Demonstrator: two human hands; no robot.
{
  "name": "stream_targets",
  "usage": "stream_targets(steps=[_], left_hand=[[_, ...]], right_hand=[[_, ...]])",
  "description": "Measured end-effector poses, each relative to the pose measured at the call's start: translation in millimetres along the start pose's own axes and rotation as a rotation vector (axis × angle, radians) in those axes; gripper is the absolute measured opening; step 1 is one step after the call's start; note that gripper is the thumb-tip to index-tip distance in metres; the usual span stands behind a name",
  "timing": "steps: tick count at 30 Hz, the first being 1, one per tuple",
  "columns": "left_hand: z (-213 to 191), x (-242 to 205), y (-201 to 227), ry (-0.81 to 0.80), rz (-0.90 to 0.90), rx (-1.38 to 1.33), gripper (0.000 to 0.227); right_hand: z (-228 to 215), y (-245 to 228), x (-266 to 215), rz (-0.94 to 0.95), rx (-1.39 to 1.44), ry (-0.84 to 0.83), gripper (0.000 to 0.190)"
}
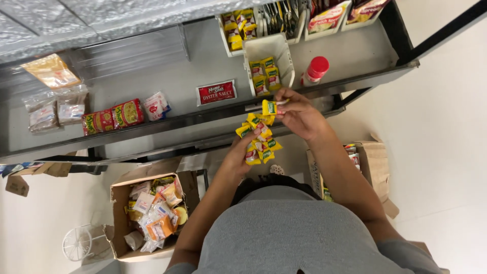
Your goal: The person takes small yellow packets from a cardboard box and places them into a white organizer on a metal shelf. They repeat this process, occasionally picking up a dropped packet from the floor and continuing to sort the items by hand.
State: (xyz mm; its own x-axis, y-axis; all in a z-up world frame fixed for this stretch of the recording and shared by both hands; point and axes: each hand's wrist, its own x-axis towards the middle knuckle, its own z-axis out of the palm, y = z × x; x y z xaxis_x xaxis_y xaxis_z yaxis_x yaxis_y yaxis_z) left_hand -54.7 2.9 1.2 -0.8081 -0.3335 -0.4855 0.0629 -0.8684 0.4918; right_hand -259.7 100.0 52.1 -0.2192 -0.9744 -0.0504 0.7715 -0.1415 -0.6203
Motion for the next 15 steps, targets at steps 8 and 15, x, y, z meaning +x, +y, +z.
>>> stream_targets(steps=[8,15], left_hand=[[6,4,11,-0.084,0.09,0.022,0.047],[0,-6,11,-0.045,0.115,-0.001,0.046]], right_hand=[[11,0,-14,-0.036,-0.679,0.116,0.036],[53,-25,16,-0.452,-1.496,0.442,0.036]])
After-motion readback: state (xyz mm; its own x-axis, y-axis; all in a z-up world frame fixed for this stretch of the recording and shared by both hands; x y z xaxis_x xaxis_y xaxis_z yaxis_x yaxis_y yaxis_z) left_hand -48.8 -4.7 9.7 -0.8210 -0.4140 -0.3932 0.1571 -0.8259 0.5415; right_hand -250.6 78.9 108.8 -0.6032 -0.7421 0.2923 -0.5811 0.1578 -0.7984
